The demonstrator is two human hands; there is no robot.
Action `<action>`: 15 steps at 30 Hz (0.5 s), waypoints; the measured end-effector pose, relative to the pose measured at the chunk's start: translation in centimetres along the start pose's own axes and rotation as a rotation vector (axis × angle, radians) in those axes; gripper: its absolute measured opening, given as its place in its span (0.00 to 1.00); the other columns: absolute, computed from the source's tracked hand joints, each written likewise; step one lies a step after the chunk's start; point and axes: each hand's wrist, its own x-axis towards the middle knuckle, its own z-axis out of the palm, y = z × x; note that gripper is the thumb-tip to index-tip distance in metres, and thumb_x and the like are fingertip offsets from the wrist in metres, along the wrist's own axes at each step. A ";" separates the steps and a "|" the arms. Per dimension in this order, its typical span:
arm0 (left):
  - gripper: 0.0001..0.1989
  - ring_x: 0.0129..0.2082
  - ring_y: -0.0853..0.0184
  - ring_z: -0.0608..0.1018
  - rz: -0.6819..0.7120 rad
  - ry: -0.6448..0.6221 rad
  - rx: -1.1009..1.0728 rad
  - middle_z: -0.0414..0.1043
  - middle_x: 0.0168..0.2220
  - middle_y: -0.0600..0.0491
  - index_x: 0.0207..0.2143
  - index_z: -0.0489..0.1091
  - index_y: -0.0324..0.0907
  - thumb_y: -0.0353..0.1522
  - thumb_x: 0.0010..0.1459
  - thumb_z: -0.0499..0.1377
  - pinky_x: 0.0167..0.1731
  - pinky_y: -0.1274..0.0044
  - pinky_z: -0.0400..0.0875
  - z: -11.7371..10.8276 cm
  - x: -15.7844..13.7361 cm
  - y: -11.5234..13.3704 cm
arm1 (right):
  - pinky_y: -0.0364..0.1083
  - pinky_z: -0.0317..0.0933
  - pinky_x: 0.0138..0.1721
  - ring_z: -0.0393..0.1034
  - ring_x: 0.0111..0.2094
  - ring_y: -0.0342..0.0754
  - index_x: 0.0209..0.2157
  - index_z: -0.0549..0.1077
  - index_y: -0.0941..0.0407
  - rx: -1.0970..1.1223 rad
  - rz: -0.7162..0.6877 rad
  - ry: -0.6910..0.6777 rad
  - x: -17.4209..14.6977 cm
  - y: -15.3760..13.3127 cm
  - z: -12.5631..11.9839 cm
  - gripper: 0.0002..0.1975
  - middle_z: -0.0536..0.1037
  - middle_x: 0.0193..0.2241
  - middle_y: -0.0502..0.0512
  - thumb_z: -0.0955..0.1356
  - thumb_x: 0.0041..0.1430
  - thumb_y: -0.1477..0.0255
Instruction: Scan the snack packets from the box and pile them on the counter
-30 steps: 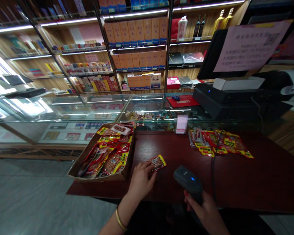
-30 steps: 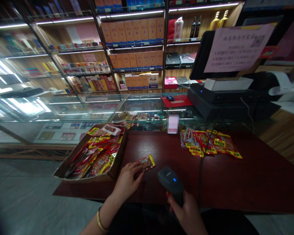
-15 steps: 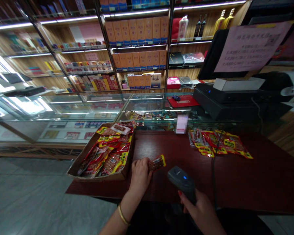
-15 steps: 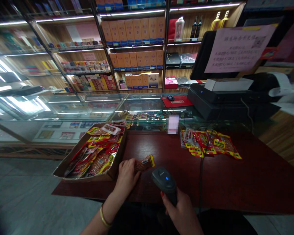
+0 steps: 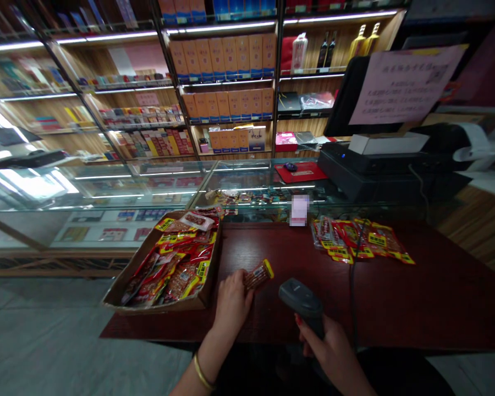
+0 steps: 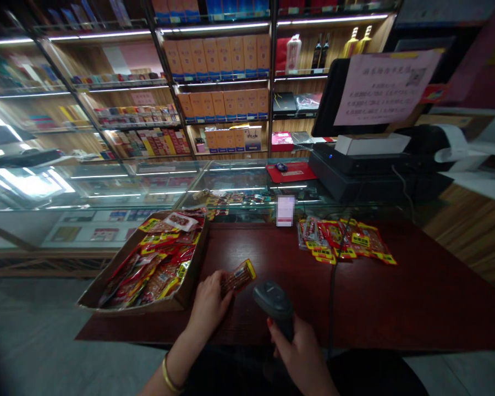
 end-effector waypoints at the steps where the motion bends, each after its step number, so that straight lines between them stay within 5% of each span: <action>1: 0.17 0.47 0.55 0.80 -0.029 -0.024 -0.130 0.78 0.46 0.46 0.49 0.66 0.43 0.25 0.57 0.61 0.49 0.64 0.72 0.4 0.4 -0.1 | 0.44 0.63 0.22 0.72 0.18 0.47 0.31 0.81 0.56 0.068 0.011 0.008 0.3 0.1 -0.2 0.24 0.78 0.18 0.50 0.75 0.56 0.48; 4: 0.17 0.44 0.59 0.82 -0.080 -0.090 -0.548 0.80 0.44 0.48 0.51 0.66 0.44 0.29 0.58 0.61 0.47 0.68 0.75 2.5 2.7 0.8 | 0.44 0.64 0.20 0.72 0.17 0.46 0.37 0.82 0.58 0.205 0.026 0.054 1.4 0.8 -1.0 0.30 0.78 0.20 0.49 0.75 0.51 0.43; 8: 0.24 0.52 0.60 0.81 -0.143 -0.131 -0.920 0.79 0.53 0.45 0.57 0.67 0.42 0.26 0.57 0.59 0.55 0.66 0.72 7.0 8.0 5.5 | 0.44 0.64 0.19 0.70 0.16 0.45 0.37 0.81 0.58 0.342 0.031 0.149 2.2 2.3 -2.1 0.33 0.76 0.19 0.48 0.76 0.47 0.41; 15: 0.29 0.57 0.58 0.78 -0.072 -0.245 -0.996 0.76 0.58 0.40 0.63 0.65 0.38 0.22 0.58 0.56 0.60 0.65 0.69 14.5 17.3 18.0 | 0.42 0.63 0.18 0.69 0.15 0.44 0.35 0.80 0.56 0.457 0.017 0.257 2.0 2.9 -2.2 0.29 0.78 0.18 0.48 0.78 0.47 0.44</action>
